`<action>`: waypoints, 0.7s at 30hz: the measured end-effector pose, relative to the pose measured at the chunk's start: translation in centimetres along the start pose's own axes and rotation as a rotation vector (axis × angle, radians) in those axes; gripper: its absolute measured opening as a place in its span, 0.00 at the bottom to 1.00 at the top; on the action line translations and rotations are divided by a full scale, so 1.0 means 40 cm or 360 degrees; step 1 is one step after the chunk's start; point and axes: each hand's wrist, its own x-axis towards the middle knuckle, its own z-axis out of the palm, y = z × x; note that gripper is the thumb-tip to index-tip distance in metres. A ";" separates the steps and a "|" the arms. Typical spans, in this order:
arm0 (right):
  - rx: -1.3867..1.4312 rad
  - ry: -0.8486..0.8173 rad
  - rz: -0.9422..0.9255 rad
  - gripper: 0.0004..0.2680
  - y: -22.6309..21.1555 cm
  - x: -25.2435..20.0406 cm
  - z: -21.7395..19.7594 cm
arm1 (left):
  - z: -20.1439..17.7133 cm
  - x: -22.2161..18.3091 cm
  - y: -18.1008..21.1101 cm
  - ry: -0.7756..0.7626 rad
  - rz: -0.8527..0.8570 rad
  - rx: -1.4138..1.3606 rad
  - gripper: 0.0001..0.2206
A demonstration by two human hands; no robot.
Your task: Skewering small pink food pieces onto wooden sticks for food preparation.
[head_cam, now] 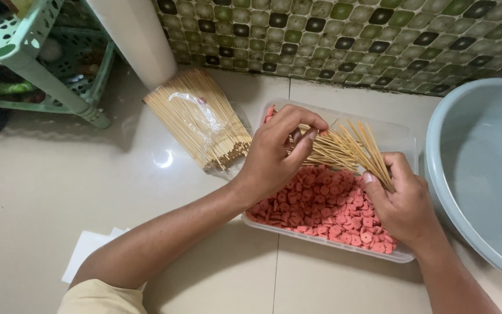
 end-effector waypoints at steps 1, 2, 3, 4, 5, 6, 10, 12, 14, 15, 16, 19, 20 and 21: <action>0.0000 0.0000 -0.0001 0.09 -0.002 0.000 -0.001 | 0.001 -0.003 -0.003 0.0001 0.0000 0.0000 0.08; 0.0027 -0.0018 -0.0021 0.08 -0.004 0.000 -0.001 | 0.002 -0.005 -0.005 0.0029 0.0009 0.0059 0.08; 0.0055 -0.0035 -0.0042 0.08 -0.005 0.000 -0.002 | 0.004 -0.006 -0.008 0.0057 0.0019 0.0118 0.08; 0.0057 -0.0033 -0.0040 0.08 -0.009 -0.001 -0.004 | 0.003 -0.005 -0.007 0.0055 0.0019 0.0118 0.08; 0.0071 -0.0048 -0.0007 0.09 -0.014 -0.001 -0.005 | 0.003 -0.005 -0.006 0.0053 0.0020 0.0122 0.07; 0.0084 -0.0064 0.0024 0.09 -0.018 0.000 -0.007 | 0.002 -0.004 -0.006 0.0054 0.0020 0.0126 0.06; 0.0088 -0.0053 0.0021 0.09 -0.019 -0.001 -0.007 | 0.004 -0.005 -0.006 0.0056 0.0023 0.0118 0.06; 0.0102 -0.0091 0.0040 0.09 -0.019 -0.001 -0.007 | 0.003 -0.006 -0.005 0.0044 0.0022 0.0140 0.06; 0.0107 -0.0104 0.0048 0.08 -0.027 -0.002 -0.010 | 0.003 -0.005 -0.004 0.0039 0.0015 0.0131 0.06; 0.0112 -0.0118 0.0056 0.08 -0.031 -0.002 -0.011 | 0.003 -0.006 -0.005 0.0034 0.0007 0.0122 0.06; 0.0113 -0.0121 0.0058 0.08 -0.026 -0.001 -0.010 | 0.002 -0.005 -0.002 0.0033 0.0004 0.0122 0.06; 0.0053 -0.0058 -0.0038 0.09 -0.017 -0.002 -0.006 | 0.000 -0.006 0.003 0.0011 -0.0007 0.0061 0.06; 0.0080 -0.0071 -0.0018 0.09 -0.017 -0.002 -0.006 | -0.001 -0.005 0.004 0.0024 0.0000 0.0064 0.06; 0.0106 -0.0084 0.0002 0.08 -0.018 -0.001 -0.006 | -0.002 -0.004 0.006 0.0038 0.0006 0.0067 0.06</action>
